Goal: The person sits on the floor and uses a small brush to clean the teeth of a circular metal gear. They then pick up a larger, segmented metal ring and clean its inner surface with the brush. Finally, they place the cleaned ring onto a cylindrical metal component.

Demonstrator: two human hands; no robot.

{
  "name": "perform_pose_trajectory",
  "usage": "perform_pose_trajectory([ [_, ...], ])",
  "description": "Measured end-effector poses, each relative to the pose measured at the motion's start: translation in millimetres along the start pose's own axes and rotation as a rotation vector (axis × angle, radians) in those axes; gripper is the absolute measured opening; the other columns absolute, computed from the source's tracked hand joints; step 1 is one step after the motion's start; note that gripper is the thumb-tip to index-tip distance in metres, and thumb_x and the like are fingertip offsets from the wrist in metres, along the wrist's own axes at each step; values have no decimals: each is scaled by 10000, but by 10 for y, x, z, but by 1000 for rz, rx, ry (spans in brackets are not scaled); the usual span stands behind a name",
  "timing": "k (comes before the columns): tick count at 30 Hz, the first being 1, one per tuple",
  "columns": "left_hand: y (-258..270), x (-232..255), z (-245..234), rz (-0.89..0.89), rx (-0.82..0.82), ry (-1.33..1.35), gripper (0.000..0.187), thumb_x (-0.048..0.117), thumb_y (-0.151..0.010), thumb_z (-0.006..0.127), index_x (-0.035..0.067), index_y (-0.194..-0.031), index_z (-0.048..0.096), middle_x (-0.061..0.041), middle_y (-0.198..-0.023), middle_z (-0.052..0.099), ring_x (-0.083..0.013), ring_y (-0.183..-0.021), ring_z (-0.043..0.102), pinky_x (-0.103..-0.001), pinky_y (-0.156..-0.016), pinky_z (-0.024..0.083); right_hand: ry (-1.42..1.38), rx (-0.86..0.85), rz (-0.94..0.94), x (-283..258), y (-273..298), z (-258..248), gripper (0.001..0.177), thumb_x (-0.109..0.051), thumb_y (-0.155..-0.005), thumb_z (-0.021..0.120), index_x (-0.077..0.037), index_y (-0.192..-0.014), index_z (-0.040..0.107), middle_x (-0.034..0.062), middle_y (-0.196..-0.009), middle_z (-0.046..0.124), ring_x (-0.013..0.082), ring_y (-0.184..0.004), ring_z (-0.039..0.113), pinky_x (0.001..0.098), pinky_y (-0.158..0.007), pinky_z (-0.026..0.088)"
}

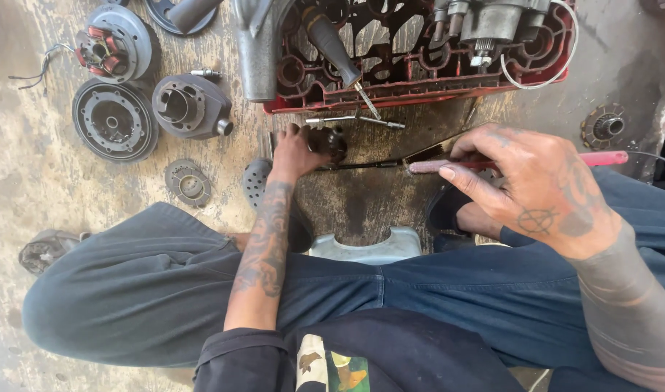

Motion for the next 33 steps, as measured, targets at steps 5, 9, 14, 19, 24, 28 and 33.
perform_pose_trajectory([
  [5,136,316,78,-24,-57,-265,817,642,-786,758,111,-1358,514,-216,-1485,403,-412,-1347,393,-553,-1033,482,50,41,-15,-19,48,-80,225,-268,-1014,723,-45,-1023,699,65,-848,704,234,-719,659,363,-654,495],
  [9,265,650,69,78,-4,-348,804,693,-779,726,136,-1325,529,-251,-1494,376,-435,-1342,421,-587,-1046,446,58,31,-2,11,86,-95,220,-287,-1008,714,-69,-1036,698,55,-883,716,238,-748,674,368,-684,504],
  [14,137,934,380,464,260,-308,978,534,-653,894,112,-1431,476,-238,-1432,457,-442,-1265,493,-596,-1036,468,72,70,-29,-27,115,-129,231,-293,-1012,717,-64,-1031,695,53,-906,723,246,-755,676,376,-658,508],
  [19,19,914,507,536,470,-578,834,434,-633,863,158,-1353,545,-108,-1292,616,-290,-1184,568,-455,-963,528,118,91,-60,10,168,-76,255,-308,-998,718,-65,-1073,704,49,-963,743,252,-831,707,392,-706,540],
  [24,-226,633,535,446,411,-322,1106,369,-601,955,118,-1521,395,-197,-1511,465,-394,-1397,445,-580,-1151,388,101,100,-54,56,194,-65,233,-295,-999,720,-74,-1067,693,43,-926,733,252,-822,697,398,-694,539],
  [28,-333,280,689,317,441,-371,967,505,-659,848,67,-1427,457,-183,-1326,599,-341,-1227,576,-535,-1110,422,97,102,-44,57,194,-75,209,-277,-999,720,-73,-1036,691,41,-899,724,252,-782,687,397,-672,533],
  [33,-107,425,433,371,368,-514,1323,727,-672,840,51,-1602,185,-191,-1346,574,-326,-1209,571,-440,-1026,477,146,119,-64,42,178,-103,235,-292,-1014,719,-62,-1060,702,47,-929,728,247,-796,695,386,-660,535],
])
Point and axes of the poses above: each hand's wrist, its own y-axis away from the middle knuckle, its own z-axis out of the palm, x = y × z, the point moved 8 cm from there along -y, towards the middle knuckle
